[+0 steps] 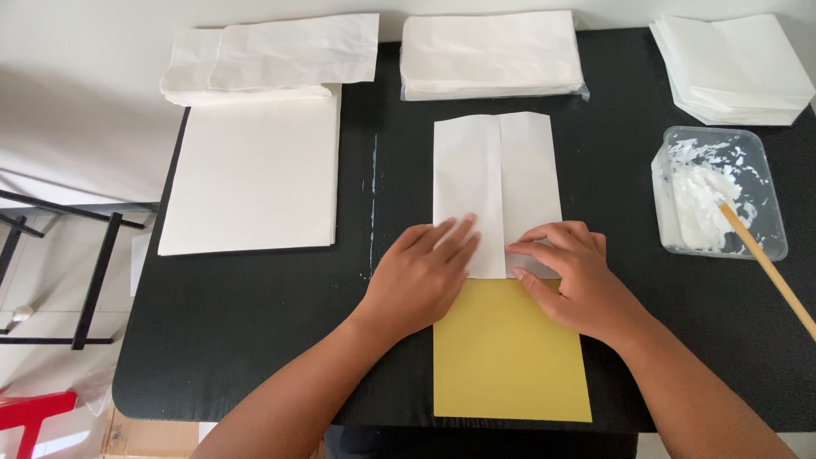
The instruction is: The person folds a white sheet of paper over a yellow backing, applies white glue to the edge with a brush, and presses the glued edge down to adhere it.
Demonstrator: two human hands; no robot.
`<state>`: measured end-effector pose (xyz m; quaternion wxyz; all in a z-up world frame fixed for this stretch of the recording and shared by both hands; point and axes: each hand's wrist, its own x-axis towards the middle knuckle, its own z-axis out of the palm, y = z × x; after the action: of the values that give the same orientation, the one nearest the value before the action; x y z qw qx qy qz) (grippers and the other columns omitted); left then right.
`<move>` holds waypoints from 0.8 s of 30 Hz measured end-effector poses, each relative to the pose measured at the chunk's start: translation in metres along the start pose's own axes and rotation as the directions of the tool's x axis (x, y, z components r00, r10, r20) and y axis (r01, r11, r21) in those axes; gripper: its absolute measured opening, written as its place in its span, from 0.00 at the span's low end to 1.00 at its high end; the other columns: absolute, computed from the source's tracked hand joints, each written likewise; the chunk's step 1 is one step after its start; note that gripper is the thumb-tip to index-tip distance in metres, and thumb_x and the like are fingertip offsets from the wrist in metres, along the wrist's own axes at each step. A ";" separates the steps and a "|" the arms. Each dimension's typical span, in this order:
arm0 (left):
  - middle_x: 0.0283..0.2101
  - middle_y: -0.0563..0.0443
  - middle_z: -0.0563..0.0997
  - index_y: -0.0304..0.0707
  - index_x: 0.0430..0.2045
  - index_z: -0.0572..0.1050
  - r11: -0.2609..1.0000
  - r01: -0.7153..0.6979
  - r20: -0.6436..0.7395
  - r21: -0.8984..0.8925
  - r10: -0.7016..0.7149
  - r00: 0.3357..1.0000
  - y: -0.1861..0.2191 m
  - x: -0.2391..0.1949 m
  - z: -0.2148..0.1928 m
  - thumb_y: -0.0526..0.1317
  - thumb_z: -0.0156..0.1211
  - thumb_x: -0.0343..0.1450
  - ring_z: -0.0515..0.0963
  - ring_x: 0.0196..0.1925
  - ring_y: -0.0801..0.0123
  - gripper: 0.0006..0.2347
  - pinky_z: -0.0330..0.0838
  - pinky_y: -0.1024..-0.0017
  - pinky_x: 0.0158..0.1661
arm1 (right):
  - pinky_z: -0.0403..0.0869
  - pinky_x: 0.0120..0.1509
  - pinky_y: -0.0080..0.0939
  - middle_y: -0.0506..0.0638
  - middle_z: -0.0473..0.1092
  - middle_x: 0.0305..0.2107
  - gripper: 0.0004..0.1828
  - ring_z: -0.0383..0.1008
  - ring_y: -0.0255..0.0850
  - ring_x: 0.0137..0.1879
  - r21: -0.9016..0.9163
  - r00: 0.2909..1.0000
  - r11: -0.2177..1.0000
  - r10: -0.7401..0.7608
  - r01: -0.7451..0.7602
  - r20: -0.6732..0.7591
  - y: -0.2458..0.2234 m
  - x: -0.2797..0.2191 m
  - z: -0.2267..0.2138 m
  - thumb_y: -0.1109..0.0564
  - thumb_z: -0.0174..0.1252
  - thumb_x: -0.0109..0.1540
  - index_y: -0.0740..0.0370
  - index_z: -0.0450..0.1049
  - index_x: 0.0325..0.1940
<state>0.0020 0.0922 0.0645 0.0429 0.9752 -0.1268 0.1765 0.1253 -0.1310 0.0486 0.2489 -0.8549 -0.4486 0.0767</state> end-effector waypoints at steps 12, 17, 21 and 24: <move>0.56 0.33 0.82 0.37 0.68 0.66 0.996 0.085 -0.238 0.035 -0.075 0.968 0.012 0.003 0.018 0.38 0.60 0.69 0.83 0.57 0.49 0.28 0.73 0.51 0.58 | 0.52 0.63 0.65 0.49 0.67 0.54 0.22 0.56 0.53 0.65 -0.004 0.988 0.990 -0.141 0.142 0.057 -0.002 0.002 0.006 0.50 0.51 0.67 0.50 0.74 0.65; 0.54 0.38 0.83 0.39 0.67 0.69 0.965 0.154 -0.421 0.210 -0.052 0.906 0.006 0.005 0.024 0.34 0.52 0.68 0.84 0.56 0.54 0.27 0.76 0.57 0.55 | 0.52 0.66 0.66 0.49 0.67 0.60 0.23 0.56 0.54 0.69 -0.017 0.983 0.983 -0.180 0.181 0.038 -0.015 -0.001 0.000 0.49 0.50 0.69 0.51 0.73 0.68; 0.67 0.30 0.71 0.45 0.70 0.66 0.941 0.192 -0.456 0.278 -0.047 0.889 -0.001 0.001 0.015 0.30 0.53 0.69 0.72 0.68 0.38 0.29 0.72 0.51 0.60 | 0.54 0.64 0.61 0.48 0.66 0.59 0.20 0.57 0.51 0.67 -0.048 0.986 0.985 -0.166 0.166 -0.006 -0.017 -0.005 -0.010 0.47 0.52 0.68 0.53 0.77 0.62; 0.68 0.31 0.68 0.43 0.56 0.77 0.976 0.007 -0.400 0.216 0.082 0.913 -0.003 0.003 0.002 0.27 0.55 0.69 0.63 0.73 0.35 0.20 0.55 0.41 0.68 | 0.57 0.59 0.56 0.47 0.70 0.51 0.18 0.62 0.47 0.60 -0.108 0.985 0.981 -0.167 0.161 -0.046 -0.027 -0.021 -0.033 0.45 0.55 0.67 0.51 0.80 0.57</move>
<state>0.0059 0.0945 0.0635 -0.0396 0.9134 -0.1144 0.3886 0.1049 -0.1465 0.0889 0.2219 -0.8285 -0.5140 0.0089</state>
